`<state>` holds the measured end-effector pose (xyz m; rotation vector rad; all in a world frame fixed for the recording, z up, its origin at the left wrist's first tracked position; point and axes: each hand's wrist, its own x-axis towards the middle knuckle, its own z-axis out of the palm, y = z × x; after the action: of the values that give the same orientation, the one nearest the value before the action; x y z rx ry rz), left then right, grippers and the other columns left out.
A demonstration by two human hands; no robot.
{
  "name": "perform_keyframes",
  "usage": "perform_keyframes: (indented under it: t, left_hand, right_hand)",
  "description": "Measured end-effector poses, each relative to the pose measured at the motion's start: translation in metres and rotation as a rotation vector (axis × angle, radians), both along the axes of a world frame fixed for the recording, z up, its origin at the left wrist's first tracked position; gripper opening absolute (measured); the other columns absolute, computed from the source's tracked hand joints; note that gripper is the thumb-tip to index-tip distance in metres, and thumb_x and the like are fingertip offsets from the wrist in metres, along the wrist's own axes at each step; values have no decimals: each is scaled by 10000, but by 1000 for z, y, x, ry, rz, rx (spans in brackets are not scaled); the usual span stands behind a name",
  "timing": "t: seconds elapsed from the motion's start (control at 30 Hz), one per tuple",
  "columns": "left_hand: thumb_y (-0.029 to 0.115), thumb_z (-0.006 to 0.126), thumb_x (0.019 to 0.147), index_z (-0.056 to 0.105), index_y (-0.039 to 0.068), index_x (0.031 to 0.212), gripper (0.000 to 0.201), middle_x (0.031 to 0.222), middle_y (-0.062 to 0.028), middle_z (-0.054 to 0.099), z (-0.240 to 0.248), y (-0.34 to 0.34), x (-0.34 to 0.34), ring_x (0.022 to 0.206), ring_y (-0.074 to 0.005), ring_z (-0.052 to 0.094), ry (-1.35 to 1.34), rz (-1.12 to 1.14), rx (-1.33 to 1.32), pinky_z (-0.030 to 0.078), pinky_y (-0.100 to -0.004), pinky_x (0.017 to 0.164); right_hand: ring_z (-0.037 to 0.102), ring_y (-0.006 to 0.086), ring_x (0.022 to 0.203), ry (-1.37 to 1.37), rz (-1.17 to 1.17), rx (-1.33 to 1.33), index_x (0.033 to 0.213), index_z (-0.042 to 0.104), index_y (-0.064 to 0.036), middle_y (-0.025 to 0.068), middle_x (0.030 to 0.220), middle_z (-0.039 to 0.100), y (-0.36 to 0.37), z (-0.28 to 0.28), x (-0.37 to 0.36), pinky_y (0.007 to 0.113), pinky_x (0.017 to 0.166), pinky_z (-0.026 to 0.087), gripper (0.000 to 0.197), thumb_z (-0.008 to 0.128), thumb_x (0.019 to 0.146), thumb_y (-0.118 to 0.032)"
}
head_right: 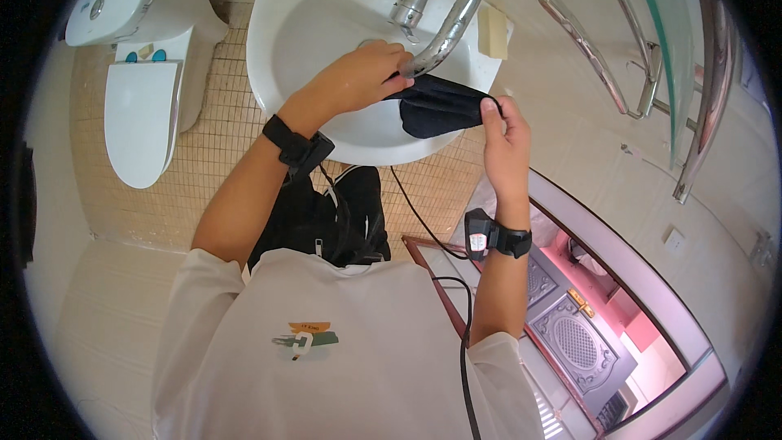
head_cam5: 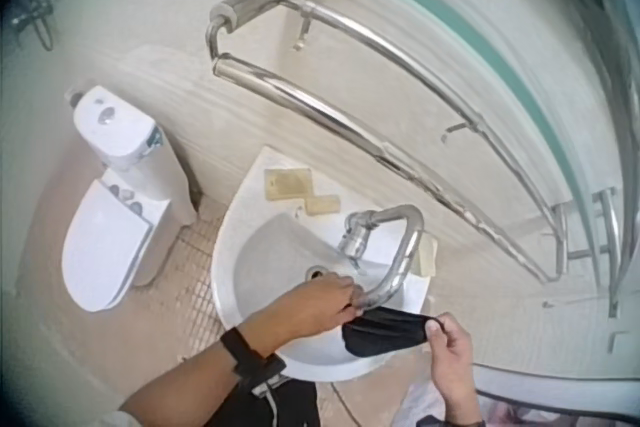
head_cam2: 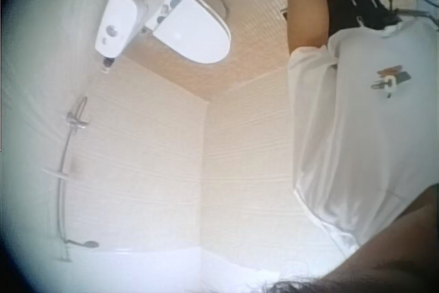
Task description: Washing a green cleaning cloth in a bathroom sink.
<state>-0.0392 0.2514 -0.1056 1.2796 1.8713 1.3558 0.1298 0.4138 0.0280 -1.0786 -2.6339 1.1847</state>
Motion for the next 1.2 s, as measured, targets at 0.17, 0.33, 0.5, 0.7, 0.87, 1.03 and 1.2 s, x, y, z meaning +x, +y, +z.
perform_keyframes:
  t: [0.17, 0.33, 0.5, 0.7, 0.87, 1.03, 1.2]
  left_hand:
    - [136, 613, 936, 617, 47, 1073, 163, 953, -151, 644, -16, 2, 1, 978, -357, 612, 135, -45, -48, 474, -453, 846]
    - [138, 581, 945, 626, 60, 1058, 145, 900, -159, 671, -1, 1, -9, 874, -353, 649, -148, 14, -74, 500, -439, 764]
    - [160, 594, 964, 620, 35, 1073, 167, 876, -142, 659, -3, -6, -18, 811, -296, 618, -268, 34, 22, 488, -378, 756]
    - [193, 554, 1014, 600, 14, 1042, 187, 866, -47, 614, 2, -23, -22, 811, -158, 553, -531, 63, -107, 458, -301, 775]
    - [216, 530, 1036, 566, 37, 1020, 183, 846, 39, 499, -6, -33, -22, 813, -83, 455, -657, 186, 30, 406, -262, 755]
    - [279, 554, 1025, 617, 38, 1038, 249, 895, -14, 616, -2, -38, -20, 854, -126, 557, -720, 188, 17, 449, -287, 776]
    - [304, 568, 1021, 638, 30, 1017, 283, 836, -33, 616, -5, -28, -13, 783, -137, 556, -647, 198, 0, 460, -302, 732]
  right_hand:
    - [388, 63, 787, 46, -129, -45, 905, 548, -7, -51, 801, 457, 1, 31, 0, 219, 718, 350, 269, 547, 1059, -227]
    - [383, 56, 785, 58, -83, -22, 900, 549, -6, -60, 800, 453, 8, 38, 6, 210, 710, 343, 272, 550, 1060, -226]
    - [397, 56, 785, 29, -131, -30, 904, 577, -2, -55, 808, 484, 9, 39, 5, 214, 716, 358, 278, 560, 1056, -234]
    - [432, 64, 790, -32, -84, -36, 946, 617, 3, -45, 806, 522, 6, 30, 2, 222, 733, 381, 272, 579, 1044, -248]
    - [449, 79, 782, -126, -16, -42, 933, 616, 11, -20, 782, 526, 3, 17, 5, 242, 742, 407, 275, 604, 1027, -248]
    - [474, 91, 790, -150, 36, -60, 921, 609, 25, 0, 780, 542, 3, 5, 14, 254, 761, 422, 277, 621, 1013, -236]
    - [509, 93, 830, -204, 32, -75, 934, 625, 25, 9, 798, 576, 8, 1, 40, 265, 797, 433, 264, 624, 1009, -228]
